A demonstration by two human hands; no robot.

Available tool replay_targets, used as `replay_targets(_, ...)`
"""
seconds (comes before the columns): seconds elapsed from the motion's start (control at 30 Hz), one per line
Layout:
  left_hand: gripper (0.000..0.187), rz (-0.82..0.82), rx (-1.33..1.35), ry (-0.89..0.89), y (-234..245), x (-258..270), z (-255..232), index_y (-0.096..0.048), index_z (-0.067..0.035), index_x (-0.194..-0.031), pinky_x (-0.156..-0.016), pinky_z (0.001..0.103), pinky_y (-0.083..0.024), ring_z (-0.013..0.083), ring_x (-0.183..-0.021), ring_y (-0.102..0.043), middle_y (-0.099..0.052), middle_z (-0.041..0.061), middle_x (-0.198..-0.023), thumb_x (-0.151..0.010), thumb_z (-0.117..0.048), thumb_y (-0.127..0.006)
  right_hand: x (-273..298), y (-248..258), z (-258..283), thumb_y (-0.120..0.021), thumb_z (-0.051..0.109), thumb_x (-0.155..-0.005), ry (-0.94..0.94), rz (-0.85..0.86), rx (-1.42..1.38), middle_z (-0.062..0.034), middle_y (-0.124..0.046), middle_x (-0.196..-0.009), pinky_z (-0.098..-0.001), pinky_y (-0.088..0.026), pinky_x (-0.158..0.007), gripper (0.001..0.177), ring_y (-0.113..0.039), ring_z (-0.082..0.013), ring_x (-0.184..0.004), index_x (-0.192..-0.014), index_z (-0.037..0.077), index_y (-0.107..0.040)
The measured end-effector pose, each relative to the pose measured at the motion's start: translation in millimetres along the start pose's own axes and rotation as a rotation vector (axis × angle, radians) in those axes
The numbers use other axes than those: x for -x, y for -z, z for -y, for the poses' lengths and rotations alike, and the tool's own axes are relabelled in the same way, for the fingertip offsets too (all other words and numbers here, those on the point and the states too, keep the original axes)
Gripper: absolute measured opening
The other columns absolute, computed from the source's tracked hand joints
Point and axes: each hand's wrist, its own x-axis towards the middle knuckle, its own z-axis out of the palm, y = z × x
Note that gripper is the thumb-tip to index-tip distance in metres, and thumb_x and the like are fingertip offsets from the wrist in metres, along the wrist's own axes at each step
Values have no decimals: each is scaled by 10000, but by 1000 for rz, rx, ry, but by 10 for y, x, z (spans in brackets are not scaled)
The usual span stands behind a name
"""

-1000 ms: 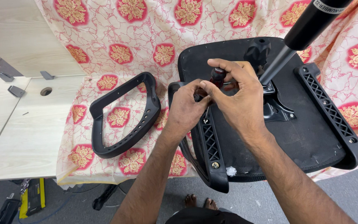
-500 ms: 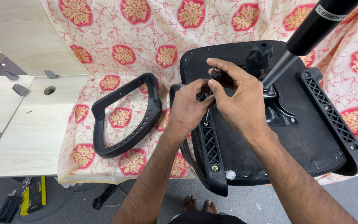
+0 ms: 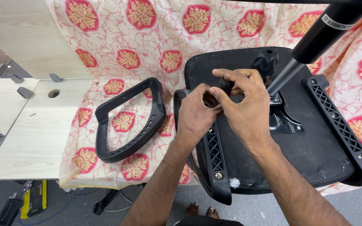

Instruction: The person attaches a black plastic armrest to the underside of an office chair seat using a screwdriver. They align the armrest, insert screws, and tighten them to secure the part to the chair base.

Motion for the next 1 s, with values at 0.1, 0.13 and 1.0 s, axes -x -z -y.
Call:
replay_targets(0.1, 397, -15, 64, 64, -13, 22, -38, -669, -38, -983, -739, 331, -598, 175, -811, -766, -770, 79, -877, -767, -317, -852, -2, 17, -2, -846, 115, -874, -6, -4, 7, -86, -697, -1066, -264, -590, -789, 384, -676, -142, -880, -1249, 140, -762)
replay_targets(0.13, 398, -10, 70, 70, -15, 21, -52, -667, -39, -993, -745, 333, -596, 177, -820, -765, -769, 83, -887, -773, -317, -849, 1, 22, -4, -835, 109, -885, 8, -10, -8, -80, -705, -1095, -269, -599, -825, 388, -693, -141, -931, -1263, 133, -748)
replay_targets(1.0, 239, 54, 172, 68, -43, 85, 11, -686, -7, -1026, -790, 307, -610, 164, -890, -780, -792, 97, -924, -860, -161, -762, 91, 30, -162, -793, 48, -932, 78, 64, -200, -128, -701, -1234, -322, -524, -1032, 456, -673, -165, -1164, -1289, 27, -510)
